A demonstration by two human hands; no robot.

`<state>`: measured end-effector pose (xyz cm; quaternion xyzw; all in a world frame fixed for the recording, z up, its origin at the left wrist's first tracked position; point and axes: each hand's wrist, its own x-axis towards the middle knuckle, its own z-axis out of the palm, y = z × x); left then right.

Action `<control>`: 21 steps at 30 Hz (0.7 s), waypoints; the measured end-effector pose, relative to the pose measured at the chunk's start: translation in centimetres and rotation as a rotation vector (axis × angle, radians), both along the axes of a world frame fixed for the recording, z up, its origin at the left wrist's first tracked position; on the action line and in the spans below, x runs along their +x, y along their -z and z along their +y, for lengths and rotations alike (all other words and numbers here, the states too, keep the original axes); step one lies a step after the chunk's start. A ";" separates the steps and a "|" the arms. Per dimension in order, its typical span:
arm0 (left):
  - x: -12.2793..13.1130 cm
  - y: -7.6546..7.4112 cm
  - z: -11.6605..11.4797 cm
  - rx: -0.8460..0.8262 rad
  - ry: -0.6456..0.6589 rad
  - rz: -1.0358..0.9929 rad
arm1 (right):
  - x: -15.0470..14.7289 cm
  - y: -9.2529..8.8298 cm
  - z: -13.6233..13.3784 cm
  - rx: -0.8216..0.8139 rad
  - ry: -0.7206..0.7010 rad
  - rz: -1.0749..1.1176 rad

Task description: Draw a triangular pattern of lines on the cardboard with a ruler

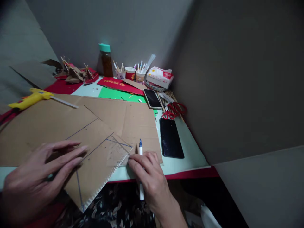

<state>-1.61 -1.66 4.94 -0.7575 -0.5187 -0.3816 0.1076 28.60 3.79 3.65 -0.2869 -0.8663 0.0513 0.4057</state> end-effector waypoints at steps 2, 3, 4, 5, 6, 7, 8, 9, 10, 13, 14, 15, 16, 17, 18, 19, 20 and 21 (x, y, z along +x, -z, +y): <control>-1.3 0.6 -1.0 -0.004 -0.018 -0.004 | 0.0 0.4 0.0 -0.002 0.031 0.073; -2.0 1.1 -1.5 -0.018 -0.018 -0.003 | 0.0 0.6 -0.1 -0.004 0.055 0.114; -2.7 1.6 -2.1 -0.046 -0.015 0.001 | 0.0 0.7 -0.1 -0.009 0.079 0.152; -3.4 2.1 -2.6 -0.071 -0.004 0.006 | 0.0 0.7 -0.2 -0.013 0.101 0.185; -4.0 2.7 -3.2 -0.084 0.004 0.011 | 0.0 0.8 -0.3 -0.020 0.118 0.212; -4.5 3.1 -3.7 -0.105 0.028 0.028 | 0.0 0.7 -0.4 -0.028 0.131 0.232; -4.9 3.4 -4.2 -0.117 0.048 0.038 | 0.0 0.6 -0.5 -0.037 0.142 0.246; -5.2 3.7 -4.6 -0.131 0.065 0.048 | 0.0 0.5 -0.6 -0.047 0.153 0.257; -5.3 3.9 -4.9 -0.146 0.078 0.056 | 0.0 0.3 -0.7 -0.056 0.164 0.268; -5.1 4.4 -5.1 -0.164 0.093 0.058 | -0.1 -0.1 -1.1 -0.069 0.183 0.289; -4.9 4.6 -4.9 -0.159 0.095 0.058 | -0.2 -0.3 -1.2 -0.070 0.182 0.292; -4.6 4.7 -4.6 -0.151 0.096 0.059 | -0.3 -0.4 -1.2 -0.070 0.177 0.291; -4.3 4.9 -4.3 -0.134 0.103 0.065 | -0.5 -0.4 -1.3 -0.066 0.168 0.290; -3.9 4.9 -3.9 -0.119 0.111 0.072 | -0.7 -0.5 -1.2 -0.061 0.159 0.285; -3.5 4.9 -3.6 -0.107 0.117 0.076 | -0.9 -0.5 -1.2 -0.053 0.149 0.280; -3.1 4.8 -3.2 -0.104 0.120 0.076 | -1.2 -0.5 -1.1 -0.044 0.139 0.274; -2.7 4.7 -3.0 -0.108 0.122 0.070 | -1.4 -0.4 -1.0 -0.032 0.130 0.268; -2.3 4.4 -2.7 -0.119 0.120 0.059 | -1.7 -0.4 -0.8 -0.019 0.124 0.263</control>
